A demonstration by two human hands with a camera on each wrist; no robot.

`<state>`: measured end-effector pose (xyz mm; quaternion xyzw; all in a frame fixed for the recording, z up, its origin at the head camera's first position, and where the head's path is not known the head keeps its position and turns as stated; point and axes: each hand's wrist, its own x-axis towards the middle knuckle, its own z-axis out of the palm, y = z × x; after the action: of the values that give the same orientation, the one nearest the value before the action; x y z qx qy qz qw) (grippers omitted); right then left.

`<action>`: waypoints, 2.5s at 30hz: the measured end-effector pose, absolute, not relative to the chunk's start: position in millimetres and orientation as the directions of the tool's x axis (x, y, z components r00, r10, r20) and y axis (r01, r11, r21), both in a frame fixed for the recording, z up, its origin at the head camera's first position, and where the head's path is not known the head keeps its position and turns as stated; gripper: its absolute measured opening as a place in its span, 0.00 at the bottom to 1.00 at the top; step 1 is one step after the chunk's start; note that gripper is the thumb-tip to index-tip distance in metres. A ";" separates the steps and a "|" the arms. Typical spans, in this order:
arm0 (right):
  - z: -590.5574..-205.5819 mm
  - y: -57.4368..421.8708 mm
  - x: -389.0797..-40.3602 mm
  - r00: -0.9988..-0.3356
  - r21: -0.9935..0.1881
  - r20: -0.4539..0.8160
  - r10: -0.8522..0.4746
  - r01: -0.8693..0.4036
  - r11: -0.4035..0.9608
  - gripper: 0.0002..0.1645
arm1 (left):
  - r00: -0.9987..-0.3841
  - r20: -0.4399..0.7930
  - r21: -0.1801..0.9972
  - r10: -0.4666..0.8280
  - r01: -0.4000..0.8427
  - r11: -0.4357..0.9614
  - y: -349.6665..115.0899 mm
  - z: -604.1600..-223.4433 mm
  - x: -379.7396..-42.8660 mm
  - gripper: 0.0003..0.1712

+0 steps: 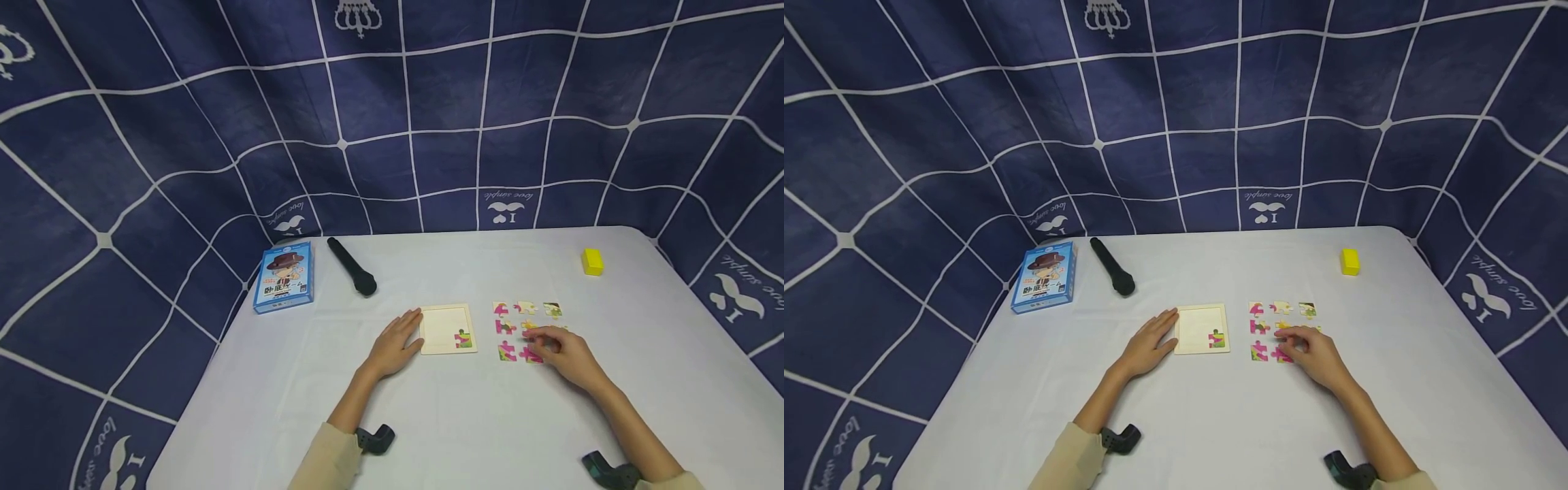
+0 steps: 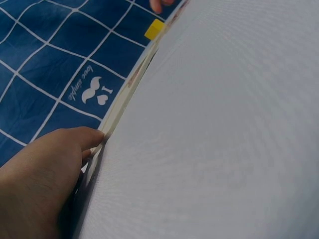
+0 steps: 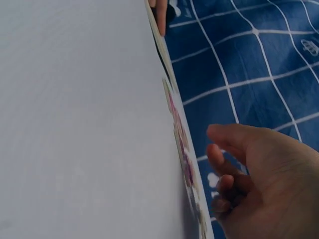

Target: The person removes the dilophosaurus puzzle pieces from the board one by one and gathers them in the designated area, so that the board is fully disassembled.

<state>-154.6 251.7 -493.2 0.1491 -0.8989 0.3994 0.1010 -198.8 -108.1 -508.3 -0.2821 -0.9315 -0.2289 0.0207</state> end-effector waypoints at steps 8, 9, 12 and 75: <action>-489.6 211.4 -170.9 -0.910 -0.693 0.341 -0.236 -0.413 0.591 0.14 | -0.840 0.167 0.412 0.517 0.535 0.737 -107.9 -507.4 -198.6 0.33; -489.6 206.6 -172.9 -0.905 -0.687 0.347 -0.247 -0.424 0.590 0.14 | -0.839 0.168 0.409 0.517 0.537 0.738 -107.9 -507.4 -198.8 0.33; -490.4 192.9 -178.9 -0.890 -0.676 0.359 -0.282 -0.456 0.578 0.15 | -0.840 0.170 0.408 0.516 0.536 0.739 -107.9 -507.4 -199.6 0.33; -501.4 157.0 -193.2 -0.868 -0.754 0.334 -0.367 -0.480 0.449 0.20 | -0.842 0.188 0.408 0.506 0.536 0.739 -108.0 -513.3 -199.4 0.33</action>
<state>-193.2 157.0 -501.4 0.2493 -0.8491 0.4617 0.0609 -199.4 -108.0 -513.3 -0.2794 -0.9320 -0.2285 0.0325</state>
